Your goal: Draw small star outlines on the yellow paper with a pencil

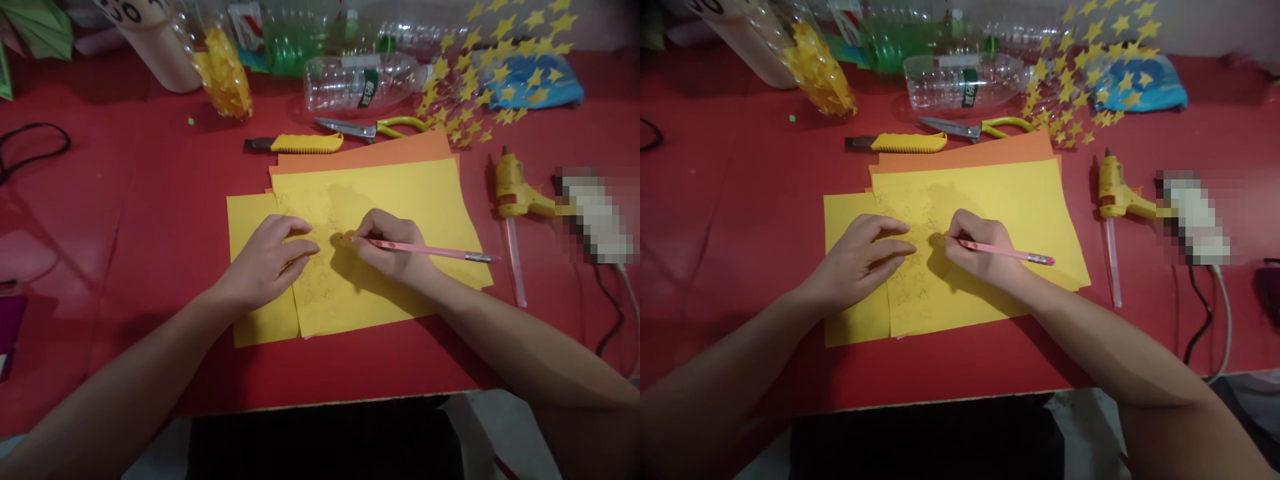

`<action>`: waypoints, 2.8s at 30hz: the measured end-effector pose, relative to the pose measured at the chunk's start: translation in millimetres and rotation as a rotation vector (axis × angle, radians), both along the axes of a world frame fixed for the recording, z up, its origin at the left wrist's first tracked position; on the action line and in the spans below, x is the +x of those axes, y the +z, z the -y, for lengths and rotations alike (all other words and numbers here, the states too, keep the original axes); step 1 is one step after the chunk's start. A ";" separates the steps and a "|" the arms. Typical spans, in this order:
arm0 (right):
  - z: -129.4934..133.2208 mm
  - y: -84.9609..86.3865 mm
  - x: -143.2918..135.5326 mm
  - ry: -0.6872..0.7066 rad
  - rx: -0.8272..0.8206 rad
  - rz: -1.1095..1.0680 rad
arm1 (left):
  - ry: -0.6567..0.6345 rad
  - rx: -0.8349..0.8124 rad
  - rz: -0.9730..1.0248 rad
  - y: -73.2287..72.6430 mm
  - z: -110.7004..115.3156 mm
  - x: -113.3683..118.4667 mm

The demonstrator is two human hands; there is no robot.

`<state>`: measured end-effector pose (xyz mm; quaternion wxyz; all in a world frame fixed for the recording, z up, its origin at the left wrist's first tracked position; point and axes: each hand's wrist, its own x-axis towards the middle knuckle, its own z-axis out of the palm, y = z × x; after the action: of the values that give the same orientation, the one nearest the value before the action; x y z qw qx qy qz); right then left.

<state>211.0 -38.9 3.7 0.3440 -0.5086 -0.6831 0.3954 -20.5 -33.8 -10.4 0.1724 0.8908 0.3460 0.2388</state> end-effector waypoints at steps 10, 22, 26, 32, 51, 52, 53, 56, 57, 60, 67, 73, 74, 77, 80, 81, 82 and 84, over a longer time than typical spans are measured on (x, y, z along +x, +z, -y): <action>0.0 1.9 -0.4 -0.025 -0.009 0.000 | 0.001 -0.014 -0.001 0.9 -0.1 0.0; 0.1 -3.6 2.5 0.056 -0.004 0.039 | 0.013 -0.026 -0.025 1.4 0.0 -0.4; 0.2 -3.2 1.3 0.092 0.047 0.048 | 0.006 -0.005 -0.009 0.3 0.0 0.0; -0.3 -3.4 1.0 0.141 0.082 0.059 | 0.002 0.019 0.013 -0.5 -0.2 0.7; 2.1 5.7 1.3 0.238 0.020 0.088 | -0.004 0.018 -0.014 1.0 -0.7 0.1; 1.9 5.3 1.4 0.239 0.021 0.086 | -0.003 0.016 -0.014 0.7 -0.7 0.1; 1.6 4.9 1.5 0.241 0.020 0.078 | 0.000 0.013 -0.015 0.5 -0.6 0.1; 0.6 3.3 1.8 0.224 0.006 0.030 | 0.004 0.011 -0.012 0.5 -0.5 0.2; 0.3 2.6 1.8 0.218 0.008 0.006 | 0.003 0.014 -0.010 0.7 -0.4 0.3; -0.8 0.2 1.6 0.205 0.020 -0.032 | -0.007 0.022 -0.006 1.9 -0.3 0.8; -0.7 2.4 1.0 0.210 0.029 -0.018 | -0.010 0.036 -0.003 1.1 -0.5 1.0; -0.9 3.2 2.1 0.236 0.009 -0.041 | -0.009 0.027 -0.015 1.9 -0.5 0.2; -1.5 2.3 2.1 0.223 0.001 -0.052 | -0.013 0.027 -0.019 2.2 -0.6 0.1; -3.5 0.6 2.1 0.102 -0.055 -0.113 | -0.019 0.031 -0.035 2.1 -1.0 -0.5; -4.9 1.3 2.2 -0.010 -0.123 -0.224 | -0.025 0.053 -0.077 1.4 -1.2 -0.9; -5.0 2.1 2.4 -0.025 -0.139 -0.259 | -0.032 0.063 -0.100 1.3 -1.1 -0.9; -5.0 3.1 2.6 -0.037 -0.153 -0.283 | -0.041 0.072 -0.125 1.4 -0.9 -0.8; -4.5 5.4 3.1 -0.063 -0.171 -0.295 | -0.053 0.083 -0.176 2.2 -0.2 -0.4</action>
<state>214.1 -34.4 9.1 0.4082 -0.4938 -0.5726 0.5115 -21.0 -33.6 -8.2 0.1104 0.9236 0.3259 0.1690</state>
